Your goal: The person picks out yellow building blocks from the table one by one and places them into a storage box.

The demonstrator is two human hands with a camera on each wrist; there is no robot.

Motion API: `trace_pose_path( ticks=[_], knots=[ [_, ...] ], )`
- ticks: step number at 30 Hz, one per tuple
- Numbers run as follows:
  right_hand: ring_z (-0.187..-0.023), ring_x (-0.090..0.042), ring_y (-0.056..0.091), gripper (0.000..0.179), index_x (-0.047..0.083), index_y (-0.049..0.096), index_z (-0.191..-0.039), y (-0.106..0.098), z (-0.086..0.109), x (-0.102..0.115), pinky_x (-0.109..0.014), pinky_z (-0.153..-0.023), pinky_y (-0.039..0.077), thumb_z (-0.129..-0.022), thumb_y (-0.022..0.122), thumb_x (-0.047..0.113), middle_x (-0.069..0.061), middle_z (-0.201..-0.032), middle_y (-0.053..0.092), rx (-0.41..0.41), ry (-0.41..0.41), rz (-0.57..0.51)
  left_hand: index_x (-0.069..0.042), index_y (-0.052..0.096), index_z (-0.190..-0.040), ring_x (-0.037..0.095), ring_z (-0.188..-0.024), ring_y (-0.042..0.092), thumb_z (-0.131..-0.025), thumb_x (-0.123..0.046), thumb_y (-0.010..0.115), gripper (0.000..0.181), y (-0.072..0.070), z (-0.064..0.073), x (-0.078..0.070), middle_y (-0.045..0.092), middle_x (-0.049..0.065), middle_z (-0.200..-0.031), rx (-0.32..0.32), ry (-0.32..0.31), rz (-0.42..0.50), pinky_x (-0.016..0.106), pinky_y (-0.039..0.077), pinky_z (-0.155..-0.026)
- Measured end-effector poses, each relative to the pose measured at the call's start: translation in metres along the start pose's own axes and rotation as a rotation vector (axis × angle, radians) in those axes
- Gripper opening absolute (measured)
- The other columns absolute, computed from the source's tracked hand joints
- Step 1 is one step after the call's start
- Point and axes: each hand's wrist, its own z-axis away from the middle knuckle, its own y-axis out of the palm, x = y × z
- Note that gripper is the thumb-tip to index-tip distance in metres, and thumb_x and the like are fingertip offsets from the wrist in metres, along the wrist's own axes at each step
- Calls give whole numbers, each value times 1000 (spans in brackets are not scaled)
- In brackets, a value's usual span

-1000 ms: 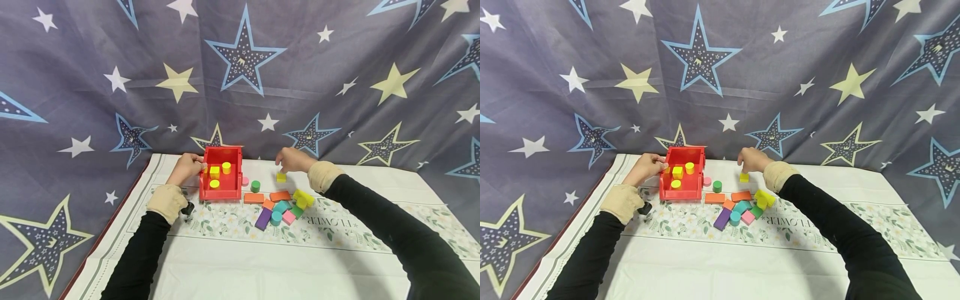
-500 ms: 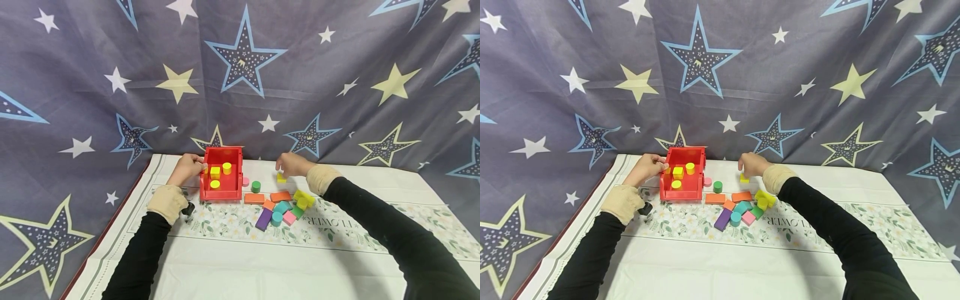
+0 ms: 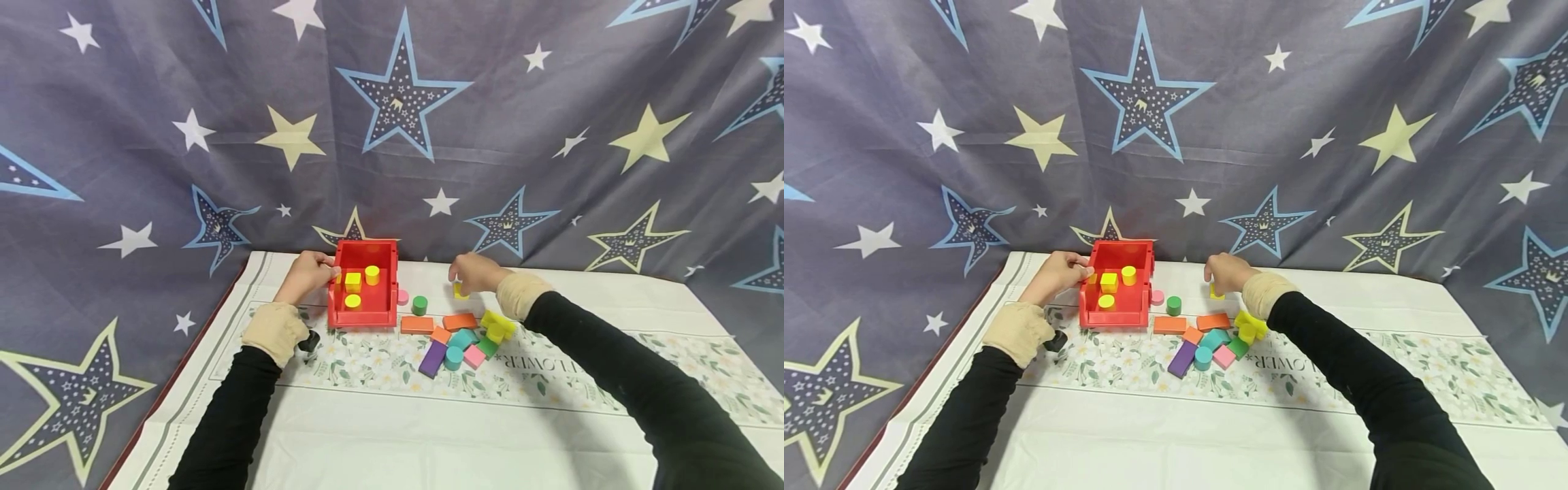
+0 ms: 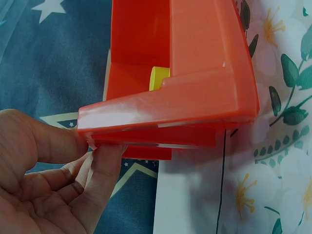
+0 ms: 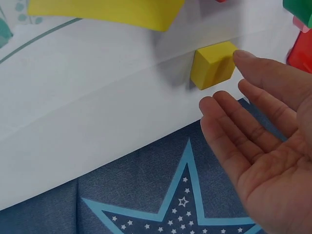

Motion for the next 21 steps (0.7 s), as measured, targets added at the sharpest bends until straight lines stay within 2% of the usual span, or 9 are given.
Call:
trace_pose_path(
  ticks=[6,10,17,21],
  knots=[
    [-102,-28,67,37,2,75,-113,3,-2,2,-44,-91,57,-77,76,-5,-14,-111,75,8,17,21,3,67,-121,24,-95,65,-99,-19,65,32,0,-1,1,67,21,-121,6,-13,2,33,55,-83],
    [-98,-26,66,35,3,75,-112,7,-4,2,-43,-90,57,-78,77,-5,-13,-110,75,1,34,29,4,67,-121,24,-94,66,-99,-18,66,32,1,-1,2,67,22,-121,-1,8,5,34,55,-84],
    [-98,-27,69,32,4,76,-109,11,-6,0,-43,-89,59,-78,77,-6,-12,-110,76,-10,27,46,5,68,-118,20,-87,66,-98,-18,66,30,1,0,4,69,18,-108,-16,42,-5,33,55,-82],
    [-95,-26,68,30,3,76,-107,13,-7,0,-42,-87,59,-78,78,-5,-12,-107,76,-19,20,51,5,67,-118,21,-87,66,-98,-18,66,31,2,-1,6,69,18,-107,-20,52,-4,33,56,-82]
  ],
)
